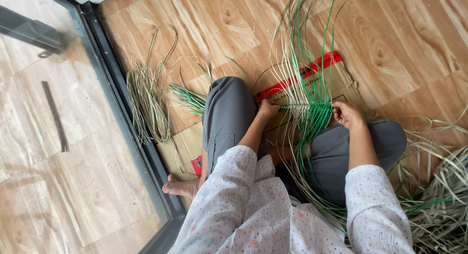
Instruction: Hand-weaving a mat using green and natural plant fibers while sitting on the floor.
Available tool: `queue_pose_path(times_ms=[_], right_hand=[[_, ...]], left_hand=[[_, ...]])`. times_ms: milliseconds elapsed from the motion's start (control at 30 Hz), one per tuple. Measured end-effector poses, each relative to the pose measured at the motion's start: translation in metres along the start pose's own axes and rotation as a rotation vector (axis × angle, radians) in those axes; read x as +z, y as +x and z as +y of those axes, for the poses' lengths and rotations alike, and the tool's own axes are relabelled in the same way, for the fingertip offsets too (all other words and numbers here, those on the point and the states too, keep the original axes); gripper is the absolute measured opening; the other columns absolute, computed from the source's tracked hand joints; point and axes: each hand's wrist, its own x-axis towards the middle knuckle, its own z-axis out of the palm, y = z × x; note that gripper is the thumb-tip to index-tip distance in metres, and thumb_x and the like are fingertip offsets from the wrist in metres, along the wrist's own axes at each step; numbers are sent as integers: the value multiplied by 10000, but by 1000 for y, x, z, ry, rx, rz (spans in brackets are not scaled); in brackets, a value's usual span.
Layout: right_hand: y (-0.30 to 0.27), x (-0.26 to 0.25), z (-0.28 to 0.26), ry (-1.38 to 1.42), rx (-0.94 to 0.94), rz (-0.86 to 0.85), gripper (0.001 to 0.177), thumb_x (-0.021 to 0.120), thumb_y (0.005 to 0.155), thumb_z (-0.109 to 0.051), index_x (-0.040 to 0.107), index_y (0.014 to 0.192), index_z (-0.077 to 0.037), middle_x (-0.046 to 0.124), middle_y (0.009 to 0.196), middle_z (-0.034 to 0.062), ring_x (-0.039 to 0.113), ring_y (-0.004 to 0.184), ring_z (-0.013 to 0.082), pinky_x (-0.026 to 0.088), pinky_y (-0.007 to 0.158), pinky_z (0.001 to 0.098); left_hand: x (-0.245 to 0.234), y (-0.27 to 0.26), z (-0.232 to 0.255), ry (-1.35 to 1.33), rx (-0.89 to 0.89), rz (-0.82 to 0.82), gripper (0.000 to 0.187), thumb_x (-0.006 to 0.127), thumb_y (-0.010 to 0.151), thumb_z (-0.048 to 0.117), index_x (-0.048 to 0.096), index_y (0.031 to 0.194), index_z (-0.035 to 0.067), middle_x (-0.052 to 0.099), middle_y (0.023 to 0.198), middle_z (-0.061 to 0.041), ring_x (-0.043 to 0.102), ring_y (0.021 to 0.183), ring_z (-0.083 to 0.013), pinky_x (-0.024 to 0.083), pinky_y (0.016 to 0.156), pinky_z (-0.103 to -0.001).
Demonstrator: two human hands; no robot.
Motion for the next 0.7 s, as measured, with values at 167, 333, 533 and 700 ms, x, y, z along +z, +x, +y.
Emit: queue_pose_path(times_ms=[167, 333, 533, 700], right_hand=[[1, 1, 10, -9, -77, 36, 194, 766, 829, -112, 643, 960, -40, 538, 824, 15, 638, 683, 70, 572, 565, 174], [-26, 16, 23, -450, -620, 164, 253, 629, 910, -21, 705, 1140, -97, 678, 985, 159, 703, 836, 281, 579, 629, 398], [-73, 24, 10, -850, -764, 167, 472, 522, 952, -73, 686, 1261, -390, 661, 1118, 150, 650, 1066, 408, 546, 905, 504], [-67, 24, 11, -920, -778, 146, 545, 493, 943, -55, 679, 1256, -461, 564, 1106, 110, 636, 1069, 389, 538, 929, 478]], left_hand=[[-2, -6, 7, 9, -27, 6, 297, 708, 838, 193, 780, 1117, 122, 724, 1192, -160, 654, 1186, -335, 547, 996, -476], [-11, -29, 22, -9, 1, -11, 277, 662, 869, 159, 780, 1112, 98, 725, 1180, -174, 643, 1201, -350, 543, 1001, -489], [-3, -8, 3, -13, 43, -15, 239, 658, 881, 171, 792, 1078, 152, 731, 1177, -134, 645, 1203, -314, 549, 1002, -457], [-5, -18, 10, -25, 50, -5, 252, 647, 898, 143, 783, 1110, 121, 723, 1185, -165, 637, 1210, -345, 542, 1010, -477]])
